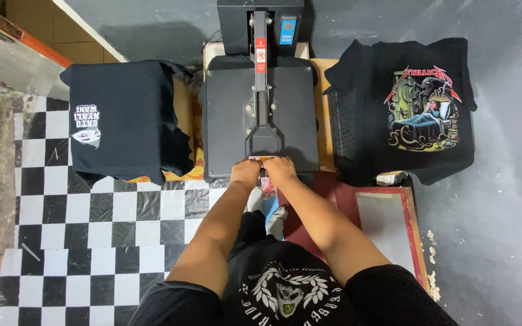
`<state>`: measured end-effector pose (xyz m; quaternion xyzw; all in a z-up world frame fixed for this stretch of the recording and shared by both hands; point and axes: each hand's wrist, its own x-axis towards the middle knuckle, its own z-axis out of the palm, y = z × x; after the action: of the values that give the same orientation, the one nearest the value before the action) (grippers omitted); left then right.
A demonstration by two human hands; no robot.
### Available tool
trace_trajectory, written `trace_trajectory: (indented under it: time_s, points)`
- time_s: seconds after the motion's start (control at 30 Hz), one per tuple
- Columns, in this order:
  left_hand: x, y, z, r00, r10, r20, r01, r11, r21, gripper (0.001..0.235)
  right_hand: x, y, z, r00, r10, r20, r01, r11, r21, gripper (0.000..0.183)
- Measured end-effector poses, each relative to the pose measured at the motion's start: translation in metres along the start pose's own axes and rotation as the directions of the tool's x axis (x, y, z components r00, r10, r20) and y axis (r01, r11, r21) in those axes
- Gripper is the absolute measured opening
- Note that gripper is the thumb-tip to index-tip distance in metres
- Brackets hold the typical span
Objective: Applying heat transfers to black t-shirts using a heat press machine.
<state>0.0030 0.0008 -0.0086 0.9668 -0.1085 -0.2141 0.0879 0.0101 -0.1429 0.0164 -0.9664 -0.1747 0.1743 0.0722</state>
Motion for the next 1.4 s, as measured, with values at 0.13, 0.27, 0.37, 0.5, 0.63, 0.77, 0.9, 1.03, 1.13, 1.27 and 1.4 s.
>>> trace_trajectory:
  time_s: [0.13, 0.27, 0.37, 0.5, 0.63, 0.77, 0.9, 1.03, 1.13, 1.27, 1.4]
  points:
    - [-0.001, 0.0, -0.001, 1.0, 0.005, 0.014, -0.005, 1.0, 0.02, 0.022, -0.001, -0.001, -0.003, 1.0, 0.007, 0.0, -0.007, 1.0, 0.012, 0.021]
    - [-0.002, 0.001, -0.006, 1.0, 0.007, -0.005, -0.007, 1.0, -0.003, 0.023, -0.002, -0.002, -0.005, 1.0, 0.002, 0.002, -0.002, 1.0, 0.024, 0.02]
    - [-0.004, 0.003, -0.008, 1.0, -0.002, 0.022, 0.002, 1.0, 0.002, 0.024, -0.002, -0.003, -0.006, 1.0, 0.012, 0.021, -0.013, 1.0, 0.022, 0.023]
    - [0.001, 0.0, 0.002, 1.0, -0.018, 0.012, 0.018, 1.0, -0.005, 0.021, -0.002, -0.003, -0.006, 1.0, 0.012, 0.016, -0.012, 1.0, 0.021, 0.022]
    - [-0.006, 0.001, -0.005, 0.999, 0.021, -0.029, -0.023, 0.999, -0.045, 0.025, -0.002, -0.002, 0.001, 1.0, 0.004, -0.025, -0.003, 1.0, 0.02, 0.02]
    - [-0.006, 0.001, -0.008, 0.999, 0.032, -0.027, -0.032, 0.999, -0.024, 0.025, 0.003, 0.001, 0.002, 1.0, -0.003, -0.03, 0.003, 1.0, -0.007, 0.019]
    - [0.001, -0.003, 0.004, 0.999, 0.041, -0.018, -0.041, 0.999, 0.011, 0.024, 0.001, 0.001, 0.0, 0.999, -0.007, -0.054, 0.01, 0.998, 0.056, 0.019]
    - [-0.01, 0.0, 0.002, 0.998, 0.063, 0.005, -0.063, 0.998, 0.029, 0.026, -0.009, 0.001, 0.0, 0.999, -0.023, -0.025, 0.022, 0.999, -0.036, 0.02]
    - [-0.008, -0.01, 0.01, 0.96, 0.211, -0.186, -0.172, 0.963, 0.207, 0.029, -0.015, -0.007, -0.026, 0.998, -0.048, -0.046, 0.053, 0.992, 0.114, 0.023]
    - [-0.037, -0.005, -0.011, 0.969, 0.198, -0.147, -0.183, 0.977, 0.111, 0.026, -0.03, -0.01, -0.019, 0.996, -0.079, -0.037, 0.081, 0.994, 0.066, 0.037]
    - [-0.044, 0.005, -0.019, 0.967, 0.191, -0.169, -0.165, 0.974, 0.153, 0.041, -0.028, -0.01, 0.002, 0.995, -0.015, -0.1, 0.024, 0.996, 0.087, 0.038]
